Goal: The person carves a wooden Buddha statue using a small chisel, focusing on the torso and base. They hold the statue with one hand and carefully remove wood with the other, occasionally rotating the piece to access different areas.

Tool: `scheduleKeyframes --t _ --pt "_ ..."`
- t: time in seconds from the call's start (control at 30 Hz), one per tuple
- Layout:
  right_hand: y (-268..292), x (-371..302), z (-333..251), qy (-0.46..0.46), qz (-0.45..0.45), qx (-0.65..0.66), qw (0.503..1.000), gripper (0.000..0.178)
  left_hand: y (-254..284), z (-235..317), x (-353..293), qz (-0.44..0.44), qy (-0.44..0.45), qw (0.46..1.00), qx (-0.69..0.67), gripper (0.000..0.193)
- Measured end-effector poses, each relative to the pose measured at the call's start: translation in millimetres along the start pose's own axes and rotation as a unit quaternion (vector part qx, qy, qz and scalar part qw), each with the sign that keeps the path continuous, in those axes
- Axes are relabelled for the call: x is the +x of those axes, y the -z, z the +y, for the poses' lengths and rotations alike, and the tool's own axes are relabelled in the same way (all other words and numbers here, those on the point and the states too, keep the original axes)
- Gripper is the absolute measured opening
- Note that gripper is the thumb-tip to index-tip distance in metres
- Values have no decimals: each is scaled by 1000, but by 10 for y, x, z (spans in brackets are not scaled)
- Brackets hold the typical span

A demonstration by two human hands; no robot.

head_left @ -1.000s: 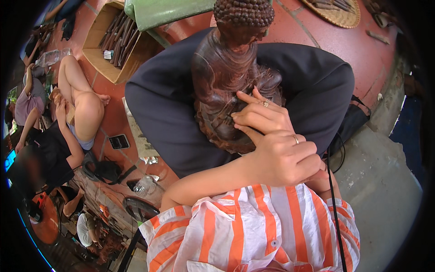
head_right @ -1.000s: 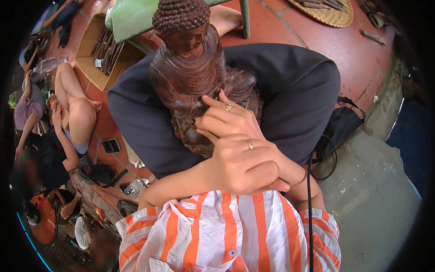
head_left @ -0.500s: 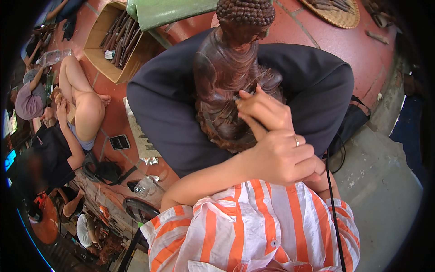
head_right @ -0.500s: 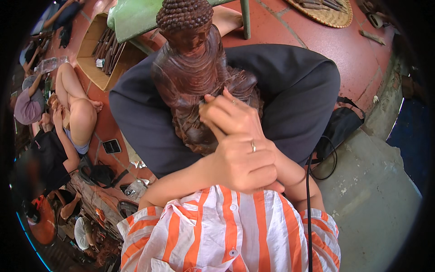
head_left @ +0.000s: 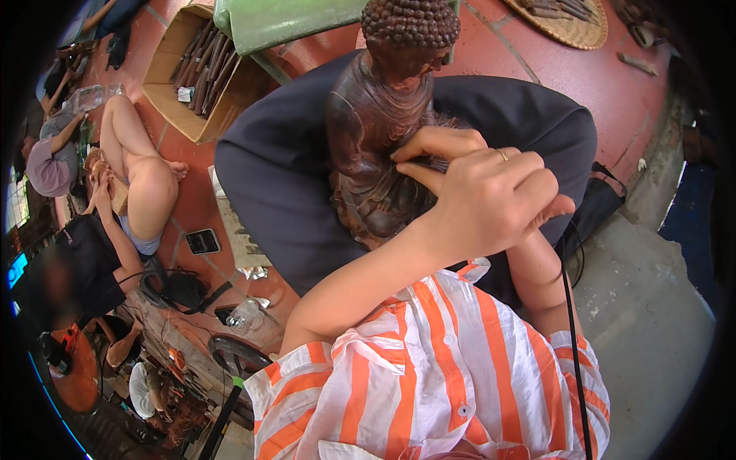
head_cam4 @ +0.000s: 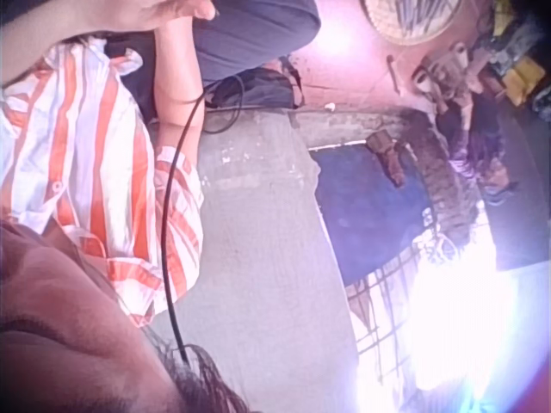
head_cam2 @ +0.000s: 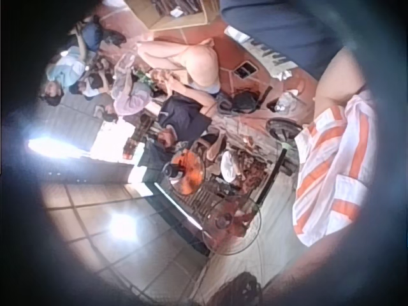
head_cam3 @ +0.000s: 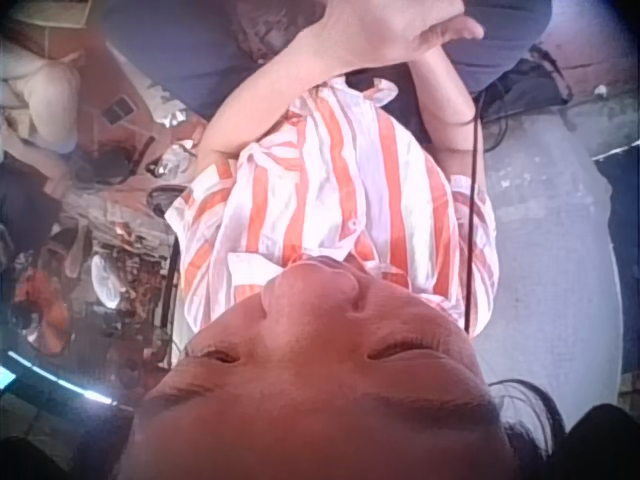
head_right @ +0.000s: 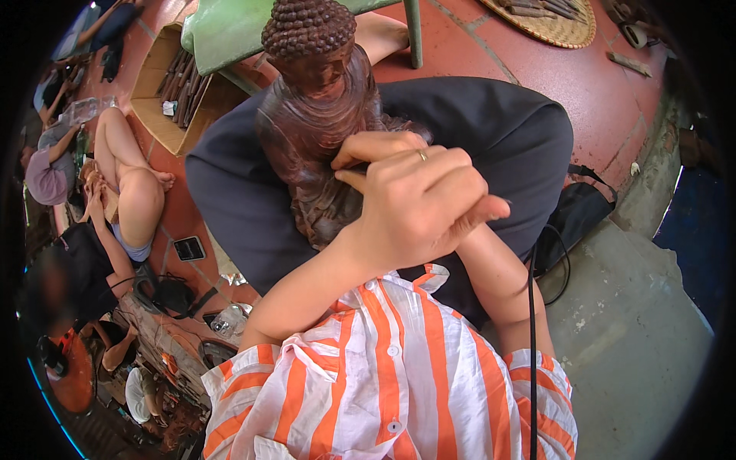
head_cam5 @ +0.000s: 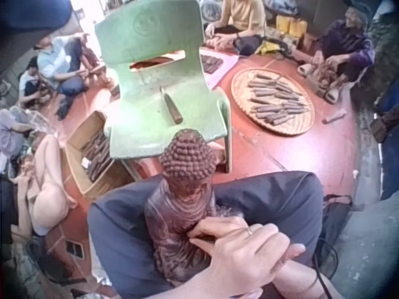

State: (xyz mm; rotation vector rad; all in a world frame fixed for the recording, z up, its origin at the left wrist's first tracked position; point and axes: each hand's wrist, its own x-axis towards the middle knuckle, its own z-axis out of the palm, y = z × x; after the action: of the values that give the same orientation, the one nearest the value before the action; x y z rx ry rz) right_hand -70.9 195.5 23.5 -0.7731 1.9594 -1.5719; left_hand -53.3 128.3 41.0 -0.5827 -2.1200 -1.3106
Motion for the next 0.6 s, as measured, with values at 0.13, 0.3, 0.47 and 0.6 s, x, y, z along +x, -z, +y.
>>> scheduleKeyframes --t 0.13,0.3,0.47,0.6 --pt "-20 96 35 -32 3 -54 998 44 -20 -94 23 16 10 1000 -9 33" --pt "-6 135 53 -58 -8 -92 994 39 -98 -55 77 15 66 998 11 31" --pt "22 136 19 -74 -8 -123 990 34 -172 -100 124 3 52 998 45 32" --pt "-21 156 66 -77 7 -123 989 31 -90 -95 100 -8 56 998 36 31"
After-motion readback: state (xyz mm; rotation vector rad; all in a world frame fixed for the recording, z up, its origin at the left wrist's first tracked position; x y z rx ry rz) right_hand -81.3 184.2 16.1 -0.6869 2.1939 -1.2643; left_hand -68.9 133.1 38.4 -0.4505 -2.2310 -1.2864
